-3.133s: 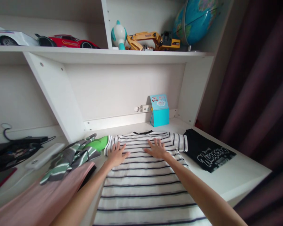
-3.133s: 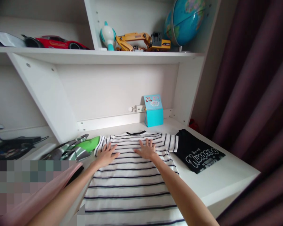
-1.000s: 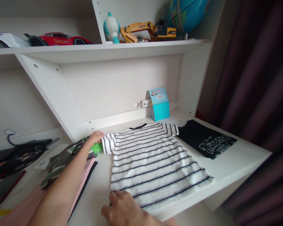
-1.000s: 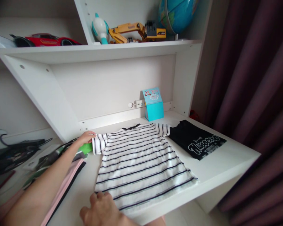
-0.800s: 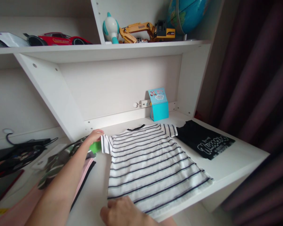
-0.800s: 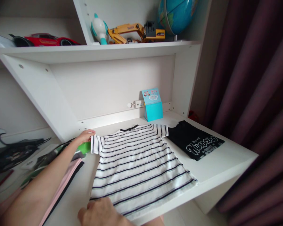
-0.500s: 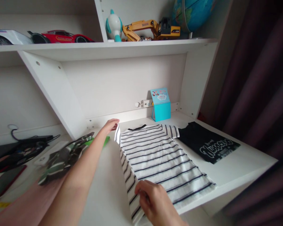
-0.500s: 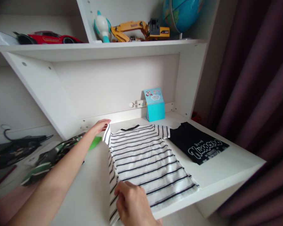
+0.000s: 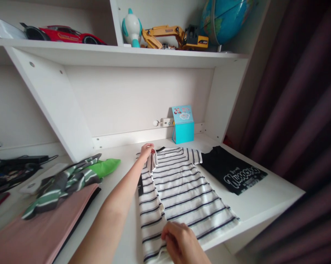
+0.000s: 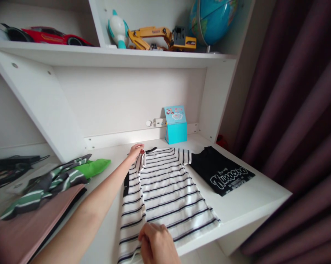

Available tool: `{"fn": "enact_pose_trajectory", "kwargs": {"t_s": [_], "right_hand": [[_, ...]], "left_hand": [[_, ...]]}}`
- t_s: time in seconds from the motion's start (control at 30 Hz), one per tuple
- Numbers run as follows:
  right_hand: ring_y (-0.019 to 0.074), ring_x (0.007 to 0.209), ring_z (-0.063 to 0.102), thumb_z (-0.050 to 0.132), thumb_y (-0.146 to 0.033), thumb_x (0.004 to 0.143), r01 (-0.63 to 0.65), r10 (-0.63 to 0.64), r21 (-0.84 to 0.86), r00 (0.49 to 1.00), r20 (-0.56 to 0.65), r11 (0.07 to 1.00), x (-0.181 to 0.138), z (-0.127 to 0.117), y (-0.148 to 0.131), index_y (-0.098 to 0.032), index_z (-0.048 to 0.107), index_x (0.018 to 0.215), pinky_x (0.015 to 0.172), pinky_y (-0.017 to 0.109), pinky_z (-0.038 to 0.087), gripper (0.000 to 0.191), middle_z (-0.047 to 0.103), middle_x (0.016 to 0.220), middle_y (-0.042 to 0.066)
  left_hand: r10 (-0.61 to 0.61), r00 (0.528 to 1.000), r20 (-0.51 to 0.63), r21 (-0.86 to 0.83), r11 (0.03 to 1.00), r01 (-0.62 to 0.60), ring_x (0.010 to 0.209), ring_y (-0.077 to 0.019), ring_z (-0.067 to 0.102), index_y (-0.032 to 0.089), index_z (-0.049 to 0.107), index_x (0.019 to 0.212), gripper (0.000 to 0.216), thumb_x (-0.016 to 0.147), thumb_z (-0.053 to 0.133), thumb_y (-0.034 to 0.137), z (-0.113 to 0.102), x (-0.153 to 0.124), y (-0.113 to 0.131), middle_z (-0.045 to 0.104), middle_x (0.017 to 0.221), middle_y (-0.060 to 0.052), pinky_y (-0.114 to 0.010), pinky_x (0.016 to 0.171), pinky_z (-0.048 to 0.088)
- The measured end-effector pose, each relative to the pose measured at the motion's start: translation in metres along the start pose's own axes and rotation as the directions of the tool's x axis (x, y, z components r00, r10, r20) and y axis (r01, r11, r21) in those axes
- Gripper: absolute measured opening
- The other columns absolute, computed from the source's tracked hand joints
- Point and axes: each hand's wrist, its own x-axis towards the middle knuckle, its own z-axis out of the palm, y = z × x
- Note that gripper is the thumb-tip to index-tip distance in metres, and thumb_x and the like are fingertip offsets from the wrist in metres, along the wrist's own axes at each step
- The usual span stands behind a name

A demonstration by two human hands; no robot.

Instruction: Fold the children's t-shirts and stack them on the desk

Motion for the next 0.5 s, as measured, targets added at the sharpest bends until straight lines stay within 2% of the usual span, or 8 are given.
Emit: {"fn": "enact_pose_trajectory", "kwargs": {"t_s": [0.17,0.3,0.4,0.47,0.5], "right_hand": [[0.0158,0.066,0.060,0.049,-0.025,0.082,0.020,-0.014,-0.119,0.999,0.048,0.993,-0.004,-0.004,0.002,-0.025,0.060,0.083,0.071,0.026,0.040,0.011,0.067,0.071,-0.002],[0.0193,0.066,0.060,0.047,-0.033,0.085,0.086,-0.077,-0.283,0.996,0.043,0.955,-0.001,-0.019,-0.009,-0.026,0.061,0.093,0.067,0.030,0.043,0.018,0.066,0.075,0.003],[0.0247,0.095,0.058,0.048,-0.033,0.084,0.186,-0.194,-0.327,0.981,0.007,0.926,0.012,-0.016,-0.017,-0.023,0.057,0.112,0.079,0.034,0.046,0.030,0.061,0.108,0.011],[0.0295,0.120,0.042,0.051,-0.040,0.082,0.277,-0.273,-0.342,0.960,0.061,0.898,0.023,0.000,-0.014,-0.021,0.046,0.128,0.094,0.041,0.040,0.049,0.043,0.133,0.014],[0.0312,0.126,0.033,0.051,-0.044,0.082,0.316,-0.299,-0.350,0.949,0.102,0.882,0.028,0.011,-0.009,-0.020,0.040,0.133,0.098,0.044,0.035,0.058,0.035,0.139,0.015]], "left_hand": [[0.095,0.993,0.066,0.147,0.984,-0.104,0.090,-0.0188,0.063,0.015,0.056,0.106,0.027,0.083,0.046,0.027,-0.007,-0.014,-0.002,0.067,0.093,-0.009,-0.032,0.083,0.047],[0.181,0.973,0.143,0.283,0.935,-0.215,0.116,-0.0230,0.047,0.017,0.057,0.109,0.031,0.080,0.051,0.026,-0.022,-0.043,-0.010,0.058,0.118,-0.011,-0.036,0.102,0.031],[0.190,0.957,0.221,0.440,0.856,-0.271,0.131,-0.0280,0.025,0.017,0.052,0.118,0.042,0.079,0.052,0.032,-0.030,-0.065,-0.023,0.041,0.136,-0.012,-0.041,0.107,0.017],[0.145,0.948,0.284,0.617,0.729,-0.297,0.133,-0.0325,0.015,0.018,0.046,0.126,0.050,0.081,0.048,0.041,-0.032,-0.074,-0.033,0.031,0.142,-0.012,-0.047,0.106,0.015],[0.117,0.944,0.307,0.693,0.652,-0.306,0.134,-0.0341,0.013,0.020,0.043,0.129,0.053,0.083,0.044,0.045,-0.032,-0.077,-0.036,0.028,0.144,-0.011,-0.049,0.105,0.015]]}}
